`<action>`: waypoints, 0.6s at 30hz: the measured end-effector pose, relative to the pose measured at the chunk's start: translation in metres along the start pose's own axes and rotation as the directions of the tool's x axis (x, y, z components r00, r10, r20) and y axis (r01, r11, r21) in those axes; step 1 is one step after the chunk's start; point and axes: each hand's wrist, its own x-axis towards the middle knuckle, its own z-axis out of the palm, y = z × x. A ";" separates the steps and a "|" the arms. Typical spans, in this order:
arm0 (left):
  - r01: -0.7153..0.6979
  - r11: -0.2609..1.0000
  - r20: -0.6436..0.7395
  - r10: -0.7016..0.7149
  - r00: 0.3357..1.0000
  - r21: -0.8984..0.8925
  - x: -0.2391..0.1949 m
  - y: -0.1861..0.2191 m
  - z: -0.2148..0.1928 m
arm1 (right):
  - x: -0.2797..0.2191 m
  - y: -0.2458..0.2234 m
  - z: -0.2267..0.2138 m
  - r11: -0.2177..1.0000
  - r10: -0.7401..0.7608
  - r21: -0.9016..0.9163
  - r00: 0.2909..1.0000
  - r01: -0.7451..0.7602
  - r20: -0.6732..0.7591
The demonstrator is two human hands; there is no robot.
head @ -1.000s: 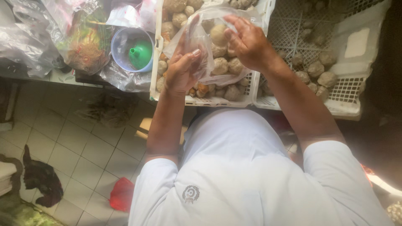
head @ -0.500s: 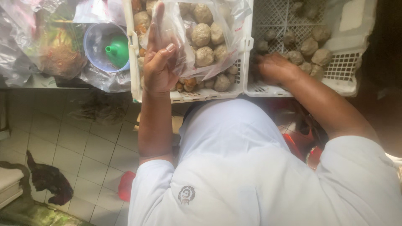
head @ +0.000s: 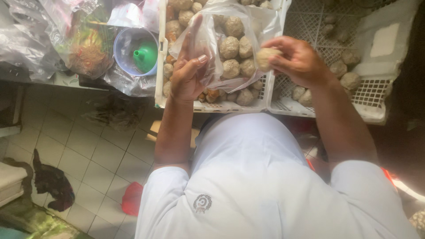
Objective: The person picks meatballs from white crates and places them into a clear plastic bag. They then hand the bag to another person and continue packing more meatballs into a new bag.
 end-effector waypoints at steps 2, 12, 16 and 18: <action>0.005 0.999 -0.012 -0.004 1.000 0.042 -0.002 0.001 0.003 | 0.028 -0.017 0.030 0.945 -0.076 -0.322 0.996 0.054 -0.055; -0.048 0.994 -0.038 0.052 0.998 0.097 -0.003 -0.001 -0.005 | -0.028 0.017 -0.051 0.468 0.303 -0.803 0.921 -0.368 -0.246; -0.017 0.995 -0.081 0.025 0.996 0.099 -0.005 -0.001 -0.006 | -0.053 0.073 -0.019 0.207 0.750 -0.825 0.626 -0.526 -0.212; -0.008 0.995 -0.082 0.016 0.997 0.098 -0.006 0.000 -0.006 | -0.059 0.101 -0.012 0.272 0.671 -0.825 0.712 -0.496 -0.206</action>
